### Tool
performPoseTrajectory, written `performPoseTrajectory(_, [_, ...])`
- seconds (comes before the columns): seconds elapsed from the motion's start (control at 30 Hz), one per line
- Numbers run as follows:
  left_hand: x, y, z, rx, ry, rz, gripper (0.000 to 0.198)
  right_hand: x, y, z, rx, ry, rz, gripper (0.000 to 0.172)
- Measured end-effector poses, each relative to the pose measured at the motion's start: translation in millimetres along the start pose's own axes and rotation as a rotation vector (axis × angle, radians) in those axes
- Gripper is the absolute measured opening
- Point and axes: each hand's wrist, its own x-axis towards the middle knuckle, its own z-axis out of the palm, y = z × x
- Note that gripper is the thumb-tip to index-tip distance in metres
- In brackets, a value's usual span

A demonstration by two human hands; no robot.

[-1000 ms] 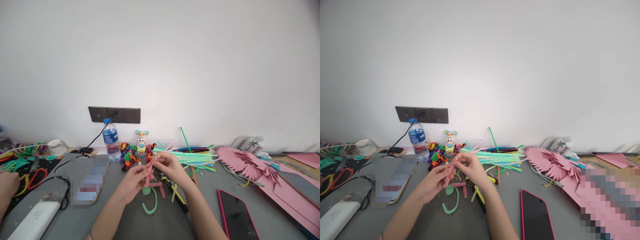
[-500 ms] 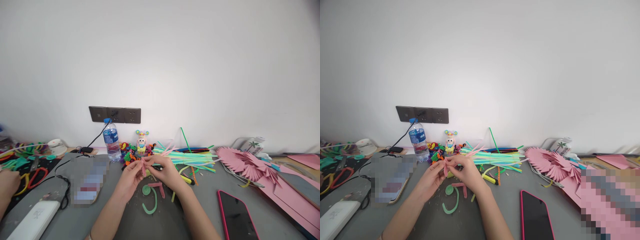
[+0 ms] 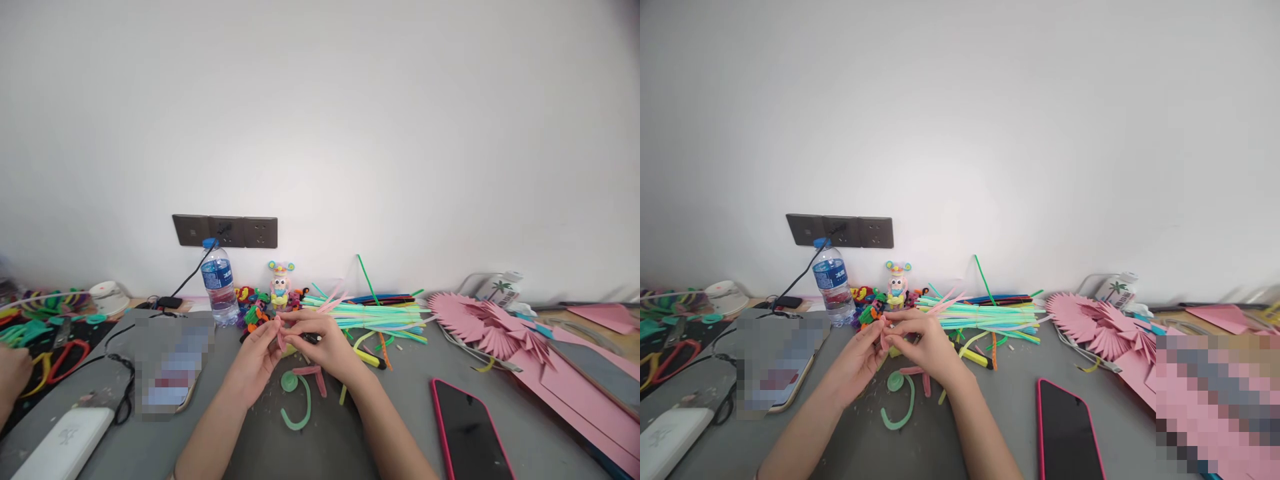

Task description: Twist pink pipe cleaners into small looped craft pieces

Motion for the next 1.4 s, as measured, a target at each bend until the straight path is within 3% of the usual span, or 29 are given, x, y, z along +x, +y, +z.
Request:
performPoseTrajectory(0.13, [-3.8, 1.2, 2.1, 0.051, -0.112, -0.058, 0.026, 0.8, 2.5, -5.9, 0.24, -0.034, 0.078, 0.02])
performPoseTrajectory(0.23, [-7.1, 0.2, 3.1, 0.121, -0.196, -0.113, 0.027, 0.8, 8.0, -7.6, 0.433, 0.006, 0.124, 0.016])
performPoseTrajectory(0.33, [-8.0, -1.9, 2.5, 0.166, -0.203, -0.158, 0.026, -0.1, 11.2, -9.0, 0.51, -0.078, 0.194, 0.022])
performPoseTrajectory(0.43, [-7.2, -4.3, 1.2, 0.193, -0.214, -0.177, 0.026, -1.4, 10.5, -11.8, 0.502, -0.163, 0.218, 0.021])
performPoseTrajectory(0.6, [-9.2, -5.9, 2.6, 0.209, -0.297, -0.167, 0.028, -3.2, 6.1, -16.2, 0.509, -0.197, 0.209, 0.02])
performPoseTrajectory(0.87, [-9.9, -7.1, 3.7, 0.217, -0.287, -0.167, 0.026, -2.5, -1.5, -20.6, 0.558, -0.239, 0.244, 0.022])
performPoseTrajectory(1.07, [-9.8, -6.0, 4.1, 0.311, -0.267, -0.132, 0.031, -2.5, 2.4, -21.6, 0.515, -0.201, 0.261, 0.021])
performPoseTrajectory(1.23, [-9.5, -2.0, 4.3, 0.5, -0.198, -0.036, 0.034, -2.3, 9.7, -21.5, 0.31, -0.143, 0.272, 0.019])
performPoseTrajectory(1.4, [-3.9, -3.1, -1.7, 0.68, -0.215, 0.065, 0.035, -0.8, 16.2, -17.9, 0.168, -0.047, 0.304, 0.022])
